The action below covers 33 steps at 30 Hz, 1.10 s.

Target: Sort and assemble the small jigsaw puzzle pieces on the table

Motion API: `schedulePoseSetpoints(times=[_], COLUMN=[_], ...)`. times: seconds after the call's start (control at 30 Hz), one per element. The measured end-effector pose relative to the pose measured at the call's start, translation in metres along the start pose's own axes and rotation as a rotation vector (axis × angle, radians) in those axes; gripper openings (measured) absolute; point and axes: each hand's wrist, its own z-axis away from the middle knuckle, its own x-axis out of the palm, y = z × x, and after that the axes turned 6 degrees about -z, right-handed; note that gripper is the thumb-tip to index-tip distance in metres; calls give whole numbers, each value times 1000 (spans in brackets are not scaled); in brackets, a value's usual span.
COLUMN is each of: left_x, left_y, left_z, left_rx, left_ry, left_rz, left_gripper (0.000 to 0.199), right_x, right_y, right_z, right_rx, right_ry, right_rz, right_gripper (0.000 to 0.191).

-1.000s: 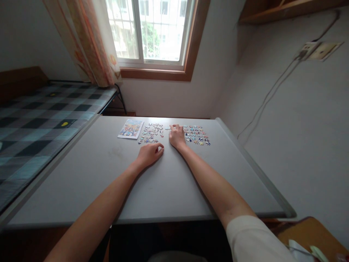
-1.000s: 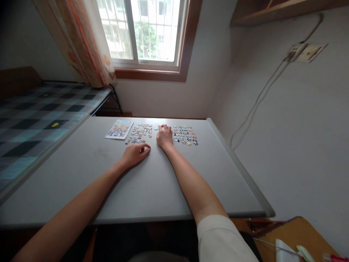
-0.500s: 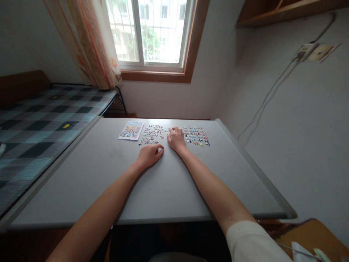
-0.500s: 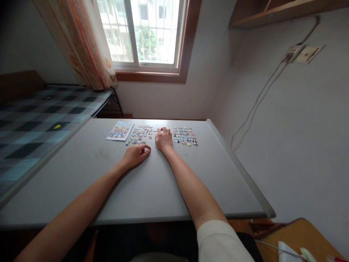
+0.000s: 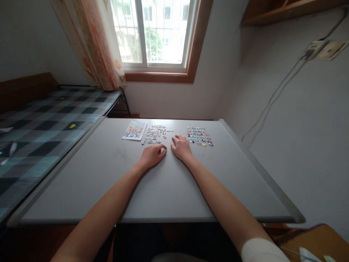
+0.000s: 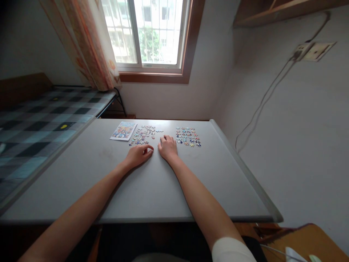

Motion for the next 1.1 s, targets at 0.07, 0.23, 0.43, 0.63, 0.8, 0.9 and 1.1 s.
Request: schedulePoseSetpoints(times=[0.07, 0.23, 0.43, 0.63, 0.8, 0.9, 1.1], left_x=[0, 0, -1, -1, -2, -2, -1], left_y=[-1, 0, 1, 1, 1, 1, 0], left_z=[0, 0, 0, 0, 0, 0, 0], left_rx=[7, 1, -4, 3, 5, 6, 16], left_ry=[6, -2, -14, -15, -6, -9, 6], left_rz=[-1, 4, 0, -1, 1, 1, 12], left_gripper=[30, 30, 30, 30, 29, 29, 29], right_x=[-1, 0, 0, 1, 0, -1, -1], right_y=[2, 4, 5, 6, 6, 6, 5], right_z=[0, -2, -2, -2, -2, -2, -2], right_rx=[-3, -2, -7, -12, -4, -3, -5], right_ry=[-5, -8, -5, 2, -4, -9, -7], right_rz=[-14, -36, -55, -63, -63, -64, -64], right_gripper=[38, 38, 37, 37, 37, 37, 37])
